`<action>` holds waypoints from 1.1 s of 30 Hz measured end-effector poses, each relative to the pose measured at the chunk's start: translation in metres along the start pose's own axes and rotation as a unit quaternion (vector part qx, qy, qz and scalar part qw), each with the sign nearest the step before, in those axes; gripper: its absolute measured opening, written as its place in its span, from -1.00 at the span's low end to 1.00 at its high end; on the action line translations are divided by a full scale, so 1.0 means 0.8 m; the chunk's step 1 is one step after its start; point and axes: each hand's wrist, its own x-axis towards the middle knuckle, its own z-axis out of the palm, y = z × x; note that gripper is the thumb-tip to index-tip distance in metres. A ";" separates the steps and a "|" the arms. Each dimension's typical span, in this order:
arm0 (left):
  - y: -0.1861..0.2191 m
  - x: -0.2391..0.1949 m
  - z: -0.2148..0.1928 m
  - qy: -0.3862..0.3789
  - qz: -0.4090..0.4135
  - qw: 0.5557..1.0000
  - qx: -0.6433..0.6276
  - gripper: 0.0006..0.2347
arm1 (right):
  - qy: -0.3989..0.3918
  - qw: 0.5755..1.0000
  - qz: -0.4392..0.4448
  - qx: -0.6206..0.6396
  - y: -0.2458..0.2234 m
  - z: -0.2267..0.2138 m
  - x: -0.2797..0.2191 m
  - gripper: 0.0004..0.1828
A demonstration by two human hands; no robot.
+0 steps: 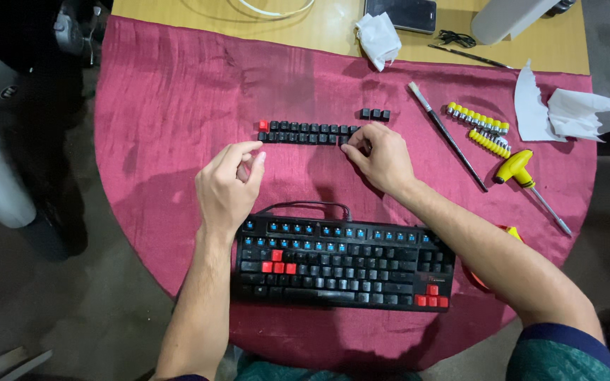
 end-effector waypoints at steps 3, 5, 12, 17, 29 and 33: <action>0.000 -0.001 0.000 0.003 -0.011 1.000 0.006 -0.89 | -0.007 1.000 0.004 -0.005 -0.001 0.000 0.002 -0.87; 0.000 0.000 -0.001 0.003 -0.008 1.000 0.003 -0.88 | -0.012 1.000 0.005 -0.006 -0.001 0.001 0.002 -0.88; -0.002 0.000 0.001 0.002 0.000 1.000 -0.001 -0.89 | -0.016 1.000 0.021 0.016 -0.006 -0.010 -0.003 -0.87; 0.000 0.000 -0.001 0.002 0.007 1.000 -0.012 -0.90 | -0.052 0.987 0.032 0.147 -0.023 -0.061 -0.057 -0.79; 0.172 -0.096 -0.014 -0.121 0.025 0.965 -0.230 -0.97 | -0.034 0.911 -0.012 0.410 -0.107 -0.113 -0.255 -0.57; 0.215 -0.162 -0.017 -0.219 0.061 0.923 -0.309 -0.85 | -0.011 0.902 0.053 0.427 -0.125 -0.092 -0.305 -0.67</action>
